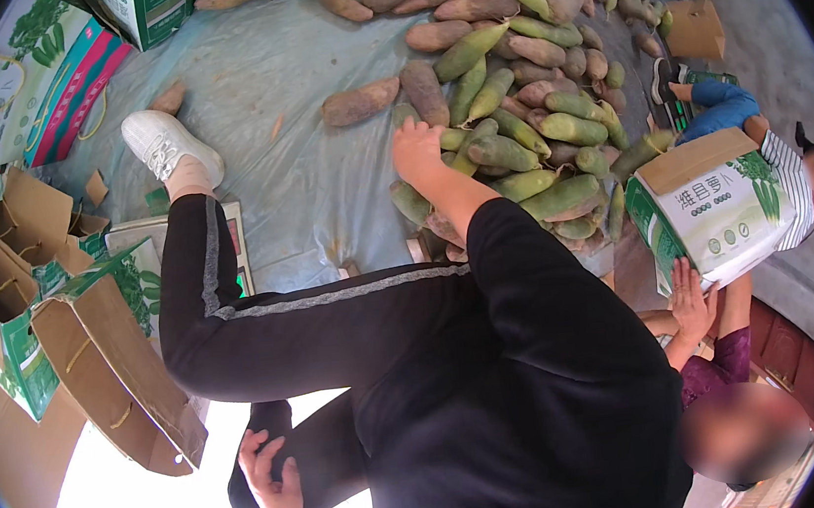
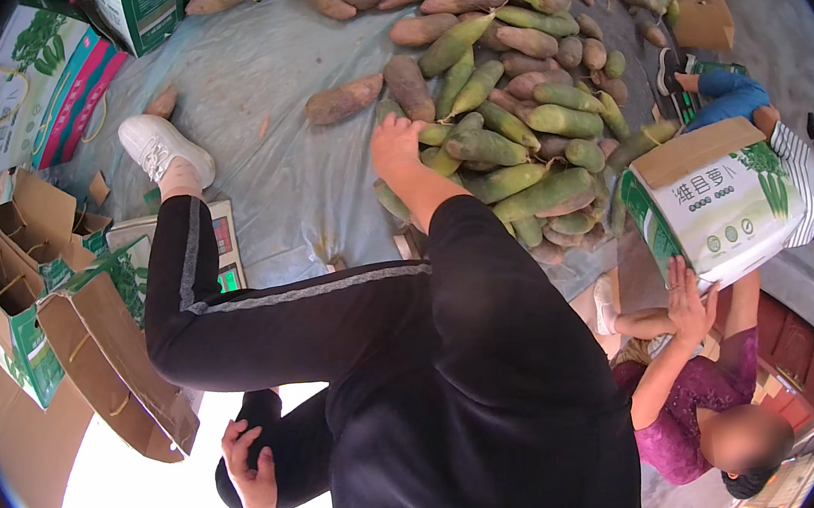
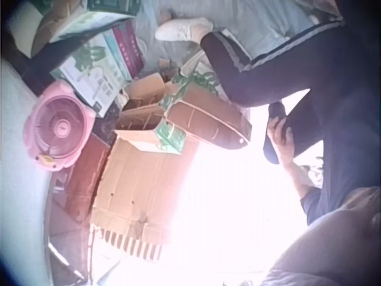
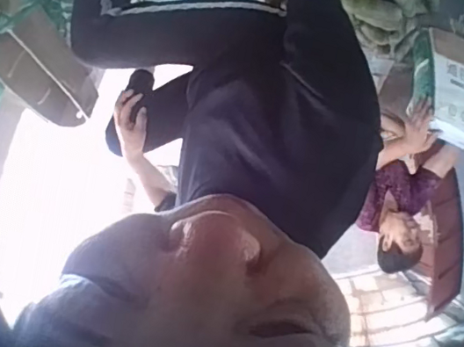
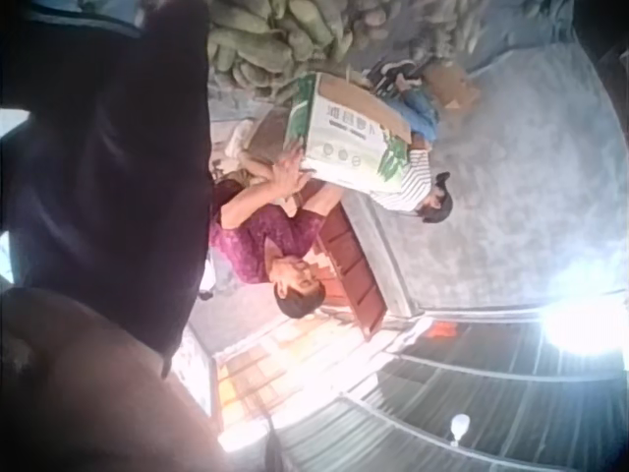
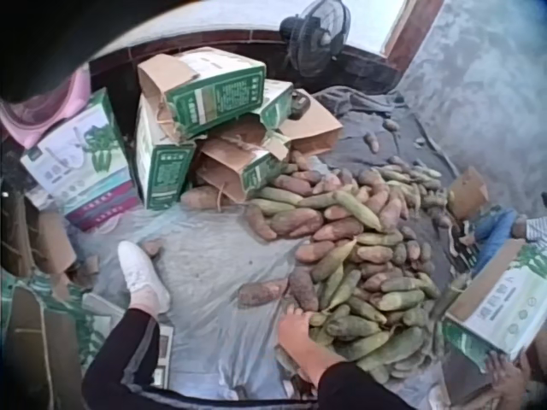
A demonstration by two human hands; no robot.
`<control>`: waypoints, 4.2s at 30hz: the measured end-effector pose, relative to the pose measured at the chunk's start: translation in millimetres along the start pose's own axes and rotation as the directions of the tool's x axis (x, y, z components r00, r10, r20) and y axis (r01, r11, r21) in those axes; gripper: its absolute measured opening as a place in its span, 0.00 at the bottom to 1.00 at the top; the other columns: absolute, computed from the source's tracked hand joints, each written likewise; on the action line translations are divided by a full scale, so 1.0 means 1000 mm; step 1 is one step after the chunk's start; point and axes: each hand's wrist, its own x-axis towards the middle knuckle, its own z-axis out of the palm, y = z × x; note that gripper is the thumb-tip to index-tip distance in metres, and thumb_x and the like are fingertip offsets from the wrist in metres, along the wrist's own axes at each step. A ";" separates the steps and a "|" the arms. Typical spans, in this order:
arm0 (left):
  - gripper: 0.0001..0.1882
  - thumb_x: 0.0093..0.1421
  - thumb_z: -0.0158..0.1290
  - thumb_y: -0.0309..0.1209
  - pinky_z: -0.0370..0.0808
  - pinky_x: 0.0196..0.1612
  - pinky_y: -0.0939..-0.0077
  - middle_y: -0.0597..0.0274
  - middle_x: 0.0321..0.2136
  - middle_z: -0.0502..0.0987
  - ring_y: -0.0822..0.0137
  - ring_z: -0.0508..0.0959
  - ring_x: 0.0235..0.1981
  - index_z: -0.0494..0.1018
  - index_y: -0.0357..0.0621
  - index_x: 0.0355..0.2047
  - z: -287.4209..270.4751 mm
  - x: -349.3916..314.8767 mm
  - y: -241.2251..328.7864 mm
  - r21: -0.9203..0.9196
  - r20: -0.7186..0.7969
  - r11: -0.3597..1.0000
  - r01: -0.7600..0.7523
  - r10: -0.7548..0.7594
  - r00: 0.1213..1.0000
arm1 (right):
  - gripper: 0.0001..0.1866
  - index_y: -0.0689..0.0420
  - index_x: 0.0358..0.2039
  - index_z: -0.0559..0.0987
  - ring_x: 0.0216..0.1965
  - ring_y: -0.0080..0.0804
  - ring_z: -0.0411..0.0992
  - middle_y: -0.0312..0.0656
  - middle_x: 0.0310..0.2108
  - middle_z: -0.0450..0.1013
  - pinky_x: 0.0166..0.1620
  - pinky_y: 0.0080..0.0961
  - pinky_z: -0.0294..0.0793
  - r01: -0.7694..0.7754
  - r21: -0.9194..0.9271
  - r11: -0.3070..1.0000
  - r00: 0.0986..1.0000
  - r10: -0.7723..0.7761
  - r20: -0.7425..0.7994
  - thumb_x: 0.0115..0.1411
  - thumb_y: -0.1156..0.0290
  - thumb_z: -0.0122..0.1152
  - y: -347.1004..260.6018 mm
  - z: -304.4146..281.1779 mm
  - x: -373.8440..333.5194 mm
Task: Sorting vegetables into cardboard boxes and weighing them.
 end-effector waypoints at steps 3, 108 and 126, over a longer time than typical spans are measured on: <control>0.17 0.45 0.49 0.17 0.60 0.57 0.58 0.54 0.47 0.67 0.52 0.63 0.56 0.73 0.40 0.37 -0.007 0.000 -0.009 -0.004 -0.068 1.000 -0.021 0.021 0.997 | 0.16 0.56 0.46 0.72 0.54 0.42 0.61 0.43 0.48 0.67 0.52 0.48 0.59 0.040 -0.087 0.995 0.998 -0.035 0.057 0.57 0.68 0.49 0.007 0.014 -0.023; 0.13 0.54 0.46 0.16 0.69 0.35 0.71 0.55 0.31 0.70 0.60 0.73 0.31 0.69 0.35 0.41 -0.044 0.076 -0.120 0.235 -0.524 0.969 0.081 0.056 0.850 | 0.16 0.46 0.44 0.71 0.49 0.33 0.63 0.34 0.43 0.66 0.45 0.42 0.63 0.259 -0.042 0.965 0.932 -0.261 -0.250 0.53 0.71 0.53 -0.073 -0.015 0.082; 0.16 0.52 0.43 0.15 0.69 0.37 0.72 0.53 0.31 0.71 0.58 0.73 0.32 0.69 0.36 0.42 -0.044 0.077 -0.099 0.183 -0.508 0.983 0.014 0.083 0.857 | 0.33 0.56 0.47 0.68 0.47 0.38 0.67 0.41 0.44 0.67 0.49 0.40 0.65 0.133 0.873 0.469 0.937 0.229 -0.265 0.39 0.66 0.72 -0.043 -0.065 0.076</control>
